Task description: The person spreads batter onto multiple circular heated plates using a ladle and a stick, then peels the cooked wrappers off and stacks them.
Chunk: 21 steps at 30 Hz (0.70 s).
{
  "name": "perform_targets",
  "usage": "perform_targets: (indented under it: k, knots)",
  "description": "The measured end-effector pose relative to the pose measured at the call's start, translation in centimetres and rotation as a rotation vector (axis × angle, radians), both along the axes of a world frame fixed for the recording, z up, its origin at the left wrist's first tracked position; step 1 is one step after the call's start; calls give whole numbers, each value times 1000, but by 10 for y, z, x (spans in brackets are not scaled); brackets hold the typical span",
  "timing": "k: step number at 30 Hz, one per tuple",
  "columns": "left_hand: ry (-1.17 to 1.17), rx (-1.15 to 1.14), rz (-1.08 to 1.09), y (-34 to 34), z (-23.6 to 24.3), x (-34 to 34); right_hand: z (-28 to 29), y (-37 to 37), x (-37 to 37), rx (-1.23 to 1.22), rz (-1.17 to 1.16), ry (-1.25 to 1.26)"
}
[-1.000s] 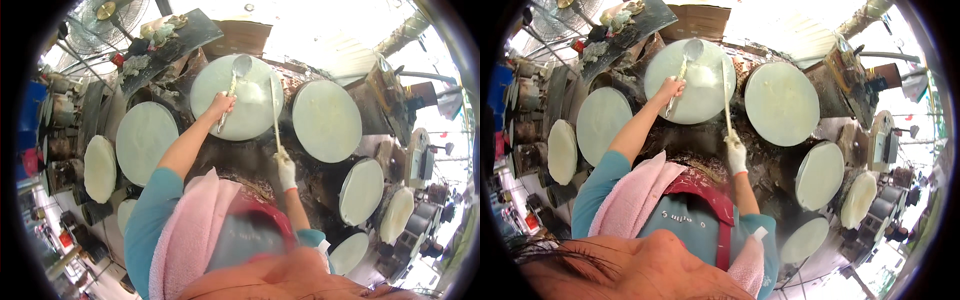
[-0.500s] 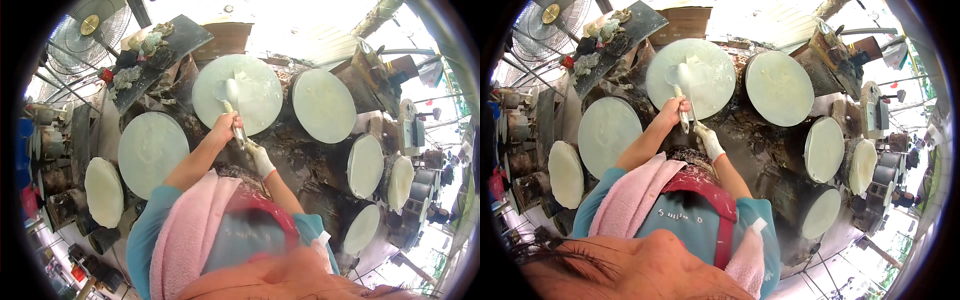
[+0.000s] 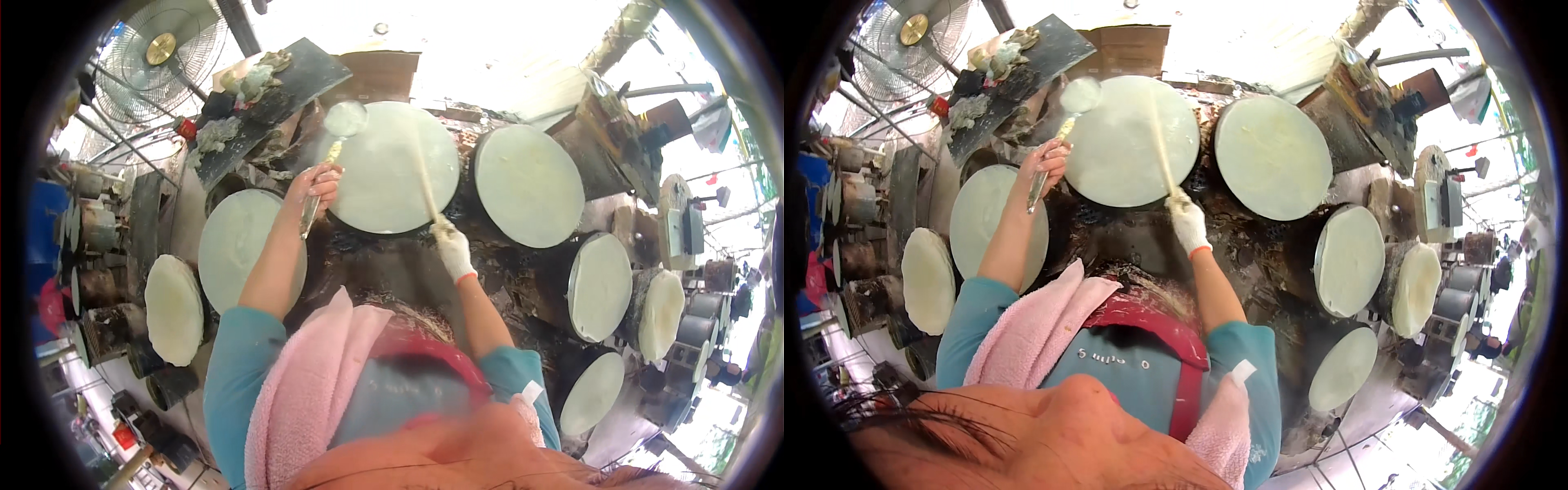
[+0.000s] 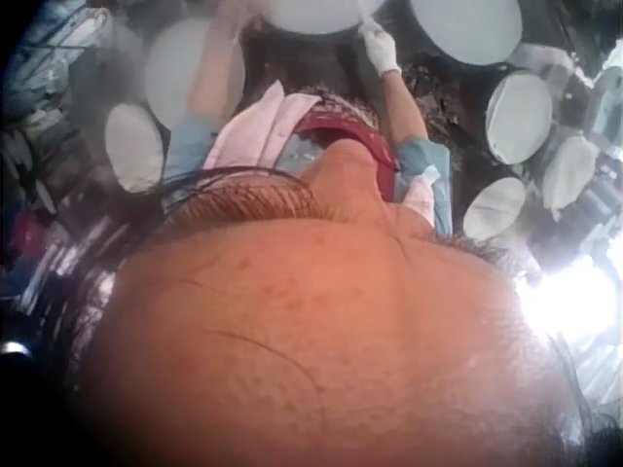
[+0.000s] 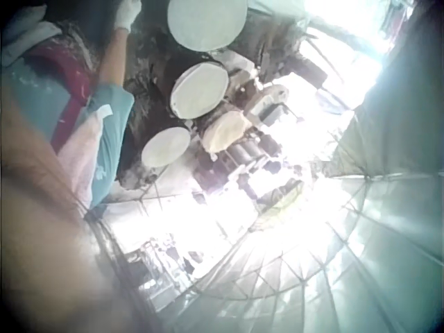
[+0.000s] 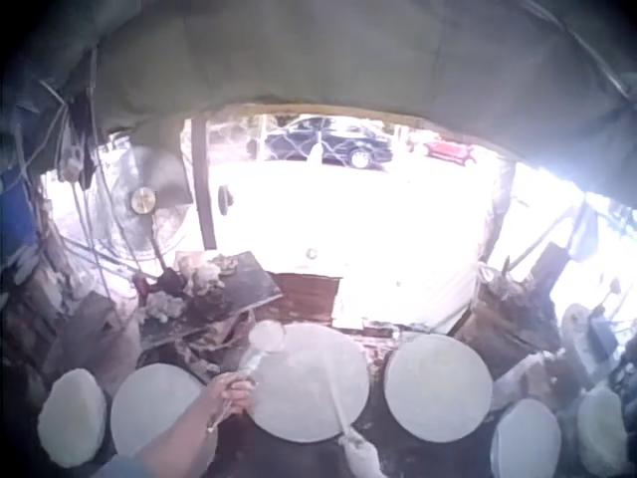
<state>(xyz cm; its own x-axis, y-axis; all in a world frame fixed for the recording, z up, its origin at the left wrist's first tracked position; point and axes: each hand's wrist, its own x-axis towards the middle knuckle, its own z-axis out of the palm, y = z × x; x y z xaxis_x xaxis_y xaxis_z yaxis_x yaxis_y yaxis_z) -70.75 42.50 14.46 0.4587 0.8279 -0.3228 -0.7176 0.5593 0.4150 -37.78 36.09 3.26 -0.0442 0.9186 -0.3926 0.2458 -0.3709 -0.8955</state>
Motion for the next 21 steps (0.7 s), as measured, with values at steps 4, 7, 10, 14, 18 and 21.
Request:
perform_targets:
  k: [4,7,10,14,18,21]
  knots:
    - [510,134,25,-20,4,30,31,-27,17,-15,618,-106]
    - [397,106,31,-39,24,84,16,-64,80,62,160,-39]
    - [289,35,42,-67,43,131,42,-101,171,67,-195,-459]
    - [-24,-91,-84,-78,48,192,18,-124,286,133,-472,-902]
    - [-259,-232,-199,-95,55,257,2,-102,355,238,-524,-1148]
    - [-224,-249,-243,-94,61,291,-18,-77,369,224,-497,-1199]
